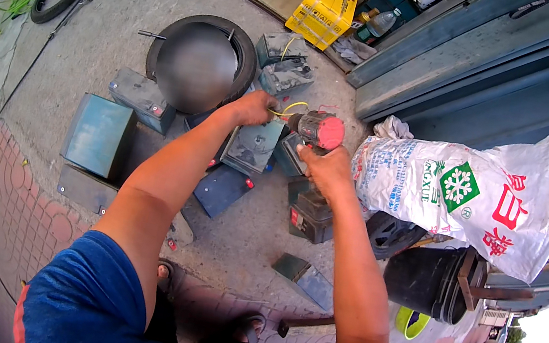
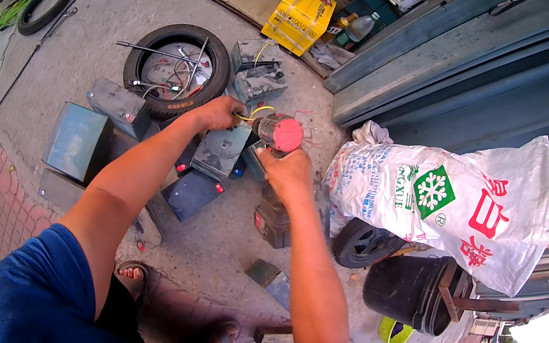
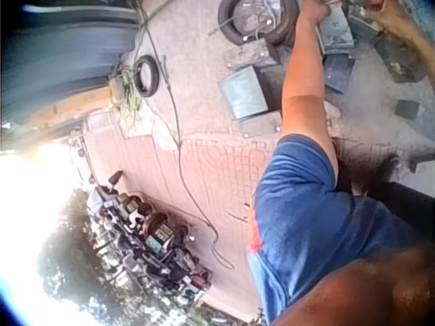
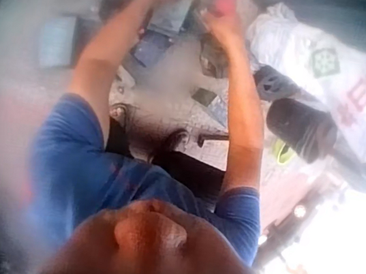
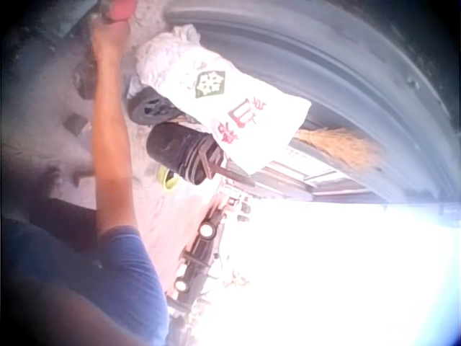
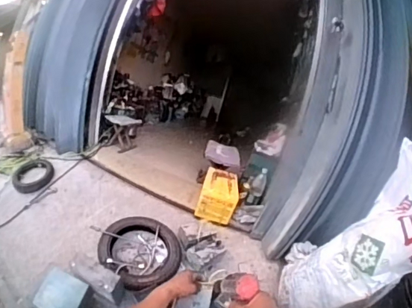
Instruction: The person unscrews battery terminals using a drill, handles a paper document, and picks up small metal components by hand while sitting on the ground.
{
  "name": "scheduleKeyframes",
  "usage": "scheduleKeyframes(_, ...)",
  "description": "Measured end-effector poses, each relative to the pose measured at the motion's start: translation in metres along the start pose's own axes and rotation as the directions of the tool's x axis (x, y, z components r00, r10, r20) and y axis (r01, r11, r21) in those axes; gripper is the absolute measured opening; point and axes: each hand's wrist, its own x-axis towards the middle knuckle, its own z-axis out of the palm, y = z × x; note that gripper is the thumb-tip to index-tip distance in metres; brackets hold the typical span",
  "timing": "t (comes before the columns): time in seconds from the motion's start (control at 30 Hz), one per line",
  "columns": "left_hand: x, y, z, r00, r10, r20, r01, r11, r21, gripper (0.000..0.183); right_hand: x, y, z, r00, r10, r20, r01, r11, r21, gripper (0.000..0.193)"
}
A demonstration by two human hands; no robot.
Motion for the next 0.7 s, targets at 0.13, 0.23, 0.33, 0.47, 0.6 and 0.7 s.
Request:
scheduleKeyframes(0.13, -0.001, 0.002, 0.000, 1.000, -0.007, 0.001, 0.007, 1.000, -0.004, 0.038, 0.006, 0.004, 0.000, 0.999, -0.023, 0.022, 0.023, 0.999, 0.030, 0.024)
scheduleKeyframes(0.23, 0.000, 0.008, 0.002, 1.000, 0.005, 0.001, -0.005, 1.000, 0.012, 0.039, 0.012, 0.008, -0.004, 0.995, -0.098, 0.017, 0.098, 0.995, -0.034, 0.022)
scheduleKeyframes(0.33, -0.002, 0.008, 0.001, 1.000, 0.022, -0.001, -0.022, 1.000, 0.020, 0.035, 0.025, -0.006, -0.013, 0.995, -0.010, 0.102, 0.013, 1.000, -0.022, 0.019)
scheduleKeyframes(0.47, -0.004, 0.009, -0.004, 1.000, -0.001, 0.015, 0.000, 1.000, 0.007, 0.038, 0.047, -0.054, -0.031, 0.962, 0.129, 0.243, -0.100, 0.987, -0.126, 0.016)
scheduleKeyframes(0.6, -0.004, 0.017, -0.003, 0.999, -0.015, 0.032, 0.015, 1.000, 0.001, 0.040, 0.064, -0.062, -0.029, 0.951, 0.139, 0.275, -0.118, 0.989, -0.093, 0.021)
scheduleKeyframes(0.7, -0.006, 0.021, -0.005, 0.997, -0.055, 0.051, 0.054, 0.998, 0.019, 0.041, 0.066, -0.070, -0.024, 0.953, 0.150, 0.261, -0.112, 0.981, -0.156, 0.020)
